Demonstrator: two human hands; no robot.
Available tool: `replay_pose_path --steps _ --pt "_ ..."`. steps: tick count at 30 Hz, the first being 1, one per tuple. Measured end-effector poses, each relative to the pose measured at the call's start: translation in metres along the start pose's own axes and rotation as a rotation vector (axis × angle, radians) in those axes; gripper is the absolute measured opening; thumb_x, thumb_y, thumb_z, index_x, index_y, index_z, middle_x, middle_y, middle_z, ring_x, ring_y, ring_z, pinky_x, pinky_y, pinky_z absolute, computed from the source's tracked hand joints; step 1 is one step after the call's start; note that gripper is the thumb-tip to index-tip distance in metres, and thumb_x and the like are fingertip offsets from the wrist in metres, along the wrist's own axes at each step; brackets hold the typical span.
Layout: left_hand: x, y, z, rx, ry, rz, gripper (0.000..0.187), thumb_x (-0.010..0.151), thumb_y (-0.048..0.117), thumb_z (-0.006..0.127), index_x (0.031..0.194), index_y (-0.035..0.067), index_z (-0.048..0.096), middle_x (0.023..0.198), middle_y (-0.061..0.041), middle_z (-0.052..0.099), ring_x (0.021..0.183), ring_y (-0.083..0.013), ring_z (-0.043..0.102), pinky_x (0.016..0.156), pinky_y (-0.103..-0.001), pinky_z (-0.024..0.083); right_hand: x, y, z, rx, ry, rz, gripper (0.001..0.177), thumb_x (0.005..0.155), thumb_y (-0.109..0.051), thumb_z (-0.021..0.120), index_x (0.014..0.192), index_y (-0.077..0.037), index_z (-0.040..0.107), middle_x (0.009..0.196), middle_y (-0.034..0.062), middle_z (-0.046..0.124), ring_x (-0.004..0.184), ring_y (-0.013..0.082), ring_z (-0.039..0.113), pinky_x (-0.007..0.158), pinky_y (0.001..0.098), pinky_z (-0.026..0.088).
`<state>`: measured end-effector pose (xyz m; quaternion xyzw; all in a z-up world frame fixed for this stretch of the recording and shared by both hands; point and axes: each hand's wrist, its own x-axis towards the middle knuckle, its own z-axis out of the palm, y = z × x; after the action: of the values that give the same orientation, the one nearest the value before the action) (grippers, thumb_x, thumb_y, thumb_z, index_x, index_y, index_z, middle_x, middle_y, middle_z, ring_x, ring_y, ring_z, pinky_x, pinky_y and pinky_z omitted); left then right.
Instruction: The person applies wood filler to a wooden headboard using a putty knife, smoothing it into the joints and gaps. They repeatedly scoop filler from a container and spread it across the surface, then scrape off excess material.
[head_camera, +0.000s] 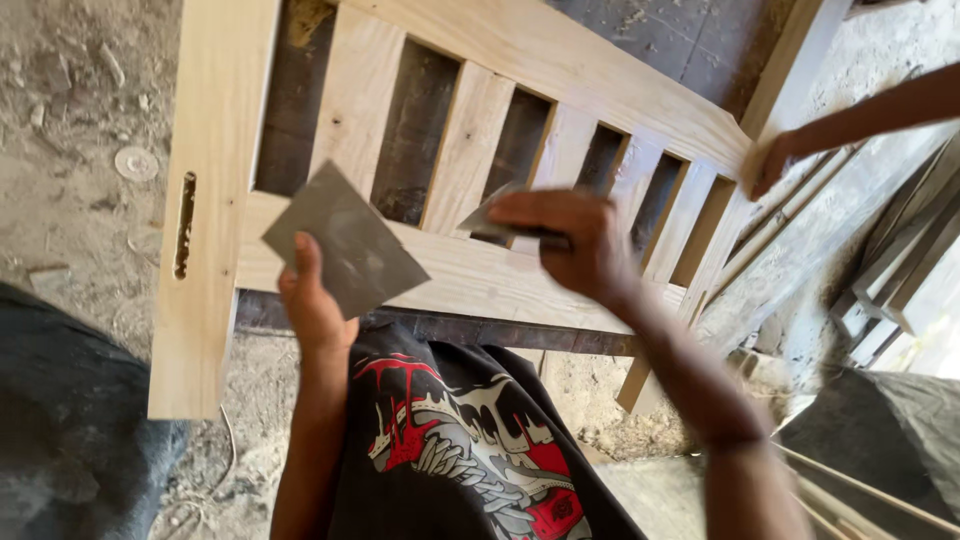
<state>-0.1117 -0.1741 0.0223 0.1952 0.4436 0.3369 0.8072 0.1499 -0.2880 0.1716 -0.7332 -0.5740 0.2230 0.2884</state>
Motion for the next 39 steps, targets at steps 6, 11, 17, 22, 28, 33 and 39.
replay_pose_path --steps 6,11,17,22,28,33,39 --pt "-0.023 -0.017 0.066 -0.024 -0.125 -0.046 0.045 0.105 0.038 0.065 0.121 -0.004 0.062 0.106 -0.011 0.071 0.09 -0.0201 0.069 0.08 -0.037 0.058 -0.07 -0.035 0.114 0.375 0.784 0.029 0.016 0.092 0.004 0.066 0.103 -0.005 0.074 0.114 0.0122 0.074 0.112 0.0259 0.073 0.112 0.0415 0.054" --pt "-0.045 0.02 0.094 0.137 -0.275 0.106 0.038 0.106 0.034 0.063 0.121 -0.001 0.064 0.108 -0.006 0.07 0.095 -0.0134 0.067 0.086 -0.029 0.055 -0.103 -0.002 0.092 0.161 0.425 0.455 0.039 0.078 0.013 0.055 0.102 -0.002 0.08 0.107 0.0151 0.079 0.102 0.0255 0.078 0.085 0.036 0.062" --pt "-0.028 0.023 0.113 0.772 -0.281 0.278 0.046 0.115 0.033 0.06 0.082 0.001 0.061 0.068 0.003 0.05 0.061 -0.0059 0.041 0.057 -0.028 0.031 -0.091 0.0 0.031 0.037 0.678 0.246 0.028 0.096 0.011 0.06 0.107 -0.009 0.078 0.11 0.01 0.078 0.106 0.0203 0.078 0.095 0.0351 0.065" --pt "-0.02 -0.006 0.119 0.913 -0.381 0.464 0.039 0.112 0.036 0.058 0.093 0.003 0.066 0.07 0.008 0.06 0.06 -0.0023 0.052 0.052 -0.026 0.038 -0.069 0.001 0.04 -0.375 0.502 -0.03 0.004 0.093 -0.011 0.078 0.095 -0.009 0.08 0.102 0.0061 0.08 0.102 0.0193 0.076 0.089 0.0388 0.061" --pt "0.027 -0.002 0.119 0.529 -0.131 0.304 0.045 0.108 0.039 0.064 0.119 -0.004 0.07 0.099 -0.003 0.07 0.085 -0.0098 0.063 0.072 -0.028 0.052 -0.082 0.013 0.087 0.045 0.168 0.259 0.047 0.067 0.01 0.057 0.096 -0.018 0.082 0.095 0.003 0.08 0.086 0.0166 0.076 0.072 0.0329 0.061" --pt "0.053 0.02 0.099 0.414 -0.067 0.249 0.046 0.108 0.037 0.065 0.125 -0.006 0.064 0.114 -0.007 0.069 0.101 -0.0146 0.066 0.09 -0.032 0.057 -0.089 0.089 0.064 -0.051 0.281 0.657 0.05 0.078 0.015 0.053 0.1 -0.017 0.084 0.095 0.0085 0.082 0.046 0.0205 0.062 0.038 0.0359 0.045" --pt "0.059 0.009 0.085 0.386 -0.068 0.161 0.044 0.109 0.033 0.063 0.129 -0.006 0.063 0.118 -0.007 0.069 0.106 -0.0152 0.066 0.094 -0.032 0.056 -0.023 0.217 0.024 -0.207 0.41 0.567 0.044 0.082 0.014 0.056 0.109 -0.009 0.081 0.101 0.0125 0.08 0.062 0.016 0.071 0.047 0.0287 0.049"
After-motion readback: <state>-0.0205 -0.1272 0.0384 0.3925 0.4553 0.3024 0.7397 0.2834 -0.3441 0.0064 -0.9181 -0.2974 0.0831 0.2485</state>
